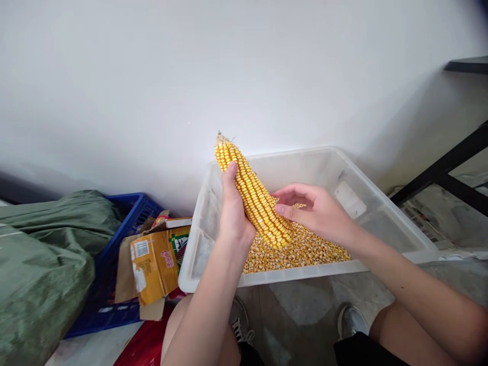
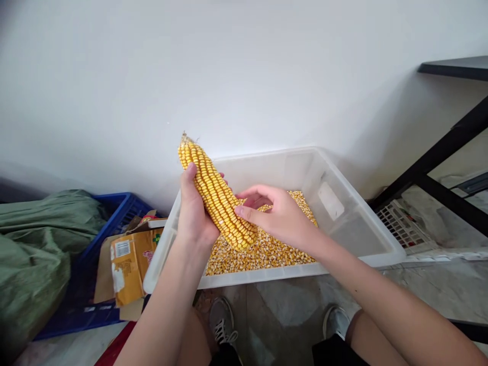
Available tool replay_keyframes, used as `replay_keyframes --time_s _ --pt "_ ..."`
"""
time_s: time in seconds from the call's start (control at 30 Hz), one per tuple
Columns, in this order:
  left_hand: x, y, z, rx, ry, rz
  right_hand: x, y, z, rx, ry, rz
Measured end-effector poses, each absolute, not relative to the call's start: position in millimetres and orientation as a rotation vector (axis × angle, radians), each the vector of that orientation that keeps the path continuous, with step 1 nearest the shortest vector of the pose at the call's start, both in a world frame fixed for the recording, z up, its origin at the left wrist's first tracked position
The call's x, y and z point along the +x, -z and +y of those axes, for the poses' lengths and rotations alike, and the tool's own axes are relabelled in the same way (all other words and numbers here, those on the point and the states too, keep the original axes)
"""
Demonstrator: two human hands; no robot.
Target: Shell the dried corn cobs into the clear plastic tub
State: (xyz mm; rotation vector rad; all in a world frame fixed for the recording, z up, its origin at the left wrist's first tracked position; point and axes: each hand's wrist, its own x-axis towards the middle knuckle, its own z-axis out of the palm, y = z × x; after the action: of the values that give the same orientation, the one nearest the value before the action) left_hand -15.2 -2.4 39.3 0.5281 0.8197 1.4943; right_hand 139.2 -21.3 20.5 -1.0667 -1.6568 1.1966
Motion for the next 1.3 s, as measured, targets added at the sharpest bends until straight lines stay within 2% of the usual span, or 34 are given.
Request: replay_keyframes --time_s 0.23,0.33,0.57,0.83,1.13,1.3 --pt "-9.7 -34.6 -3.6 0.589 -1.452 0.839 128.1 -16.2 -36.6 -0.963 -0.447 -1.803" --pt "-9.0 -28.7 -4.8 0.670 -1.413 0.852 132.6 -17.9 -34.4 -0.998 -0.315 -1.862" --pt "-8.3 -17.1 -6.8 0.794 -1.309 0.932 161.5 -29.9 -16.0 -1.243 -0.523 -1.714" --pt "-0.3 -18.4 -11.5 0.956 -1.249 0.843 154.3 -29.7 -13.0 -1.052 -0.763 -1.517" --pt "11.5 -19.9 -16.4 0.864 -1.343 0.736 132.1 -21.1 -29.8 -1.035 -0.396 -1.467" --pt "16.0 -22.8 -22.0 0.862 -1.366 0.703 135.0 -19.9 -22.9 -1.020 -0.404 -1.372"
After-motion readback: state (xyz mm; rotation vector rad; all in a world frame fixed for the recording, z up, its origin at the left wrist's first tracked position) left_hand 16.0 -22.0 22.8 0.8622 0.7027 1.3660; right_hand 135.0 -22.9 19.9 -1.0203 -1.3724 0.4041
